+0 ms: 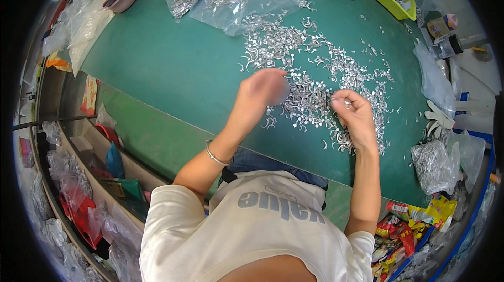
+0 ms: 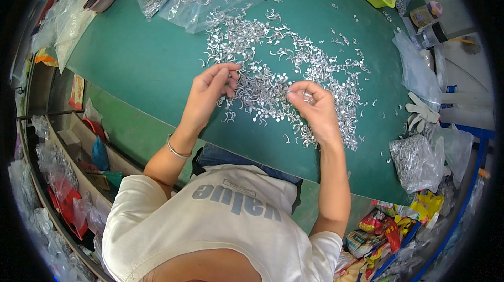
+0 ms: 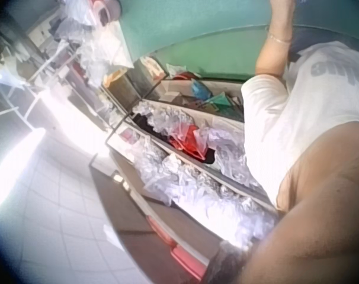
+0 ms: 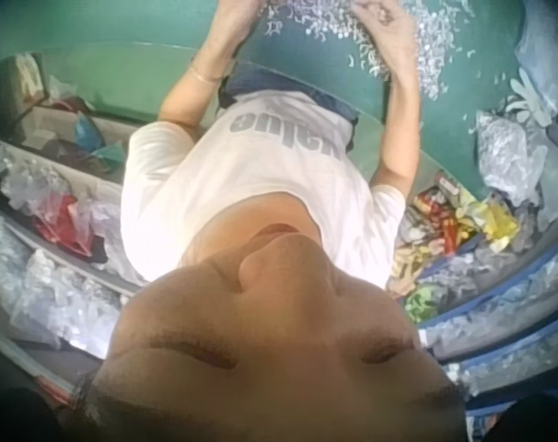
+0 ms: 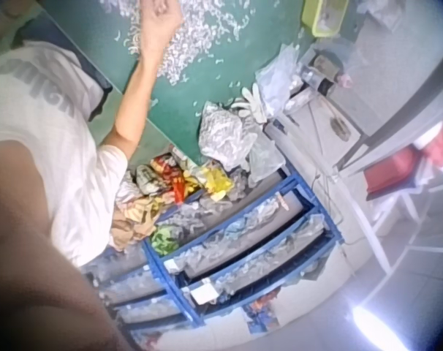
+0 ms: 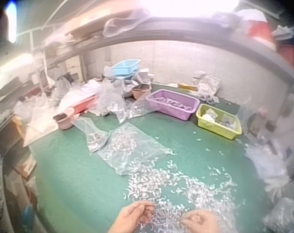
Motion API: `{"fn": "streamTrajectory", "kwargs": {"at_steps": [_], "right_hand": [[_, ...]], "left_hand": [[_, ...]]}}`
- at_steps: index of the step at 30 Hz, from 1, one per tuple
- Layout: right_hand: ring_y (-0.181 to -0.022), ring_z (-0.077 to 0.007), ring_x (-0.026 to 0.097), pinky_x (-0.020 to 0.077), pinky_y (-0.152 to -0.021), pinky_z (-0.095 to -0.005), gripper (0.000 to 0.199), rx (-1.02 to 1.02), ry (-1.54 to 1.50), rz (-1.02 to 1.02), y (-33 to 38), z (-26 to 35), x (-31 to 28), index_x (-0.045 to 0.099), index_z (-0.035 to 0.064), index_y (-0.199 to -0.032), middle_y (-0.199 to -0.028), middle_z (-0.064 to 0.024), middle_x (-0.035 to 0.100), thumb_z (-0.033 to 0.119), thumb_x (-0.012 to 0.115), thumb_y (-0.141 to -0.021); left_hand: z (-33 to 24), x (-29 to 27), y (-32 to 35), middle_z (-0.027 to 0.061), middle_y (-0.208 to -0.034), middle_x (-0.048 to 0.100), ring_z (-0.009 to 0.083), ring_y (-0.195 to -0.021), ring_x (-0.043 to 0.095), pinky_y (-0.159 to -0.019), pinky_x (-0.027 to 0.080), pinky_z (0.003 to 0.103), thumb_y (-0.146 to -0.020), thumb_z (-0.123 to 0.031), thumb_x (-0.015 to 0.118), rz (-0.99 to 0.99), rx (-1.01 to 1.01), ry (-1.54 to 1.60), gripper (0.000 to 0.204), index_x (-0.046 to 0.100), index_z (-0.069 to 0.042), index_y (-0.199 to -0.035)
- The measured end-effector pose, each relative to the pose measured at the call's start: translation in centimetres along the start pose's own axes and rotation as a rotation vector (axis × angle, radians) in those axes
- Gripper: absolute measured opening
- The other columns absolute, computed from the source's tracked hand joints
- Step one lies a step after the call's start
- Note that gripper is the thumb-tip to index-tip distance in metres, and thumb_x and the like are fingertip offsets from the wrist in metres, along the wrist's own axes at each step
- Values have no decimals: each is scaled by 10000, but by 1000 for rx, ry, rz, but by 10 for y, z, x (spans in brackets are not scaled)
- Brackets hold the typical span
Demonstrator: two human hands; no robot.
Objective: The person sorts small metal clips on a green workbench by picking up individual pieces from a large pile and grouping them together.
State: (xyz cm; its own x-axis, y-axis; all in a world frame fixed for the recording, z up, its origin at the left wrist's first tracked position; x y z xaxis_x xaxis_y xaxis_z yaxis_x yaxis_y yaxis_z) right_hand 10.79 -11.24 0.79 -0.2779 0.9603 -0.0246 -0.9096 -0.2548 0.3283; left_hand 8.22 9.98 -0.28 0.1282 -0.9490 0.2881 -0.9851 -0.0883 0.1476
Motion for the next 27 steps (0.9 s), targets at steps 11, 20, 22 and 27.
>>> {"fn": "streamTrajectory", "kwargs": {"at_steps": [11, 20, 22, 27], "right_hand": [[-481, -122, 454, 361, -455, -279, 79, -344, 707, -73, 5, 7, 25, 650, 19, -814, -552, -21, 492, 56, 657, -745], [-511, -78, 402, 293, -404, -191, 146, -29, -247, 228, 4, -3, 16, 582, 13, -893, -721, -25, 491, 141, 590, -823], [-548, -69, 390, 277, -399, -163, 197, -144, -731, 410, 5, 13, 23, 543, 6, -926, -808, -36, 478, 193, 537, -864], [-551, -74, 395, 251, -361, -176, 215, 15, -904, 253, -5, -2, 26, 553, -8, -898, -738, -43, 473, 196, 486, -911]], "left_hand": [[-15, 18, -1, 102, -792, 509, 246, -686, 533, -619, 438, 333, -739, -48, 666, 61, 439, -987, 202, 590, -14, -924], [-20, 0, -2, 49, -642, 581, 86, -550, 501, -516, 419, 241, -781, -49, 647, -5, 199, -665, 89, 614, 14, -835], [-16, -2, -3, 42, -651, 592, 75, -566, 512, -518, 422, 230, -799, -57, 633, 17, 182, -665, 90, 611, 14, -849], [4, -13, -4, 71, -805, 635, 103, -678, 568, -580, 454, 217, -860, -77, 564, 110, -76, -318, 141, 569, 12, -970]]}}
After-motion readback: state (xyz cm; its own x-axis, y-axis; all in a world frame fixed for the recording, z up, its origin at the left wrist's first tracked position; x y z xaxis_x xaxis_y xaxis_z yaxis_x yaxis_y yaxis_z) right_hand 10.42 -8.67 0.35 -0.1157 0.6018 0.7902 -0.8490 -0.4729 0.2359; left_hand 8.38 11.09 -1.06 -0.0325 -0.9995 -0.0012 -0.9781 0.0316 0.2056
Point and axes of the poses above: each hand's wrist, its own y-axis away from the middle knuckle, its own x-axis out of the palm, z = x × y, the point moved 7 cm from there along -y, towards the middle knuckle
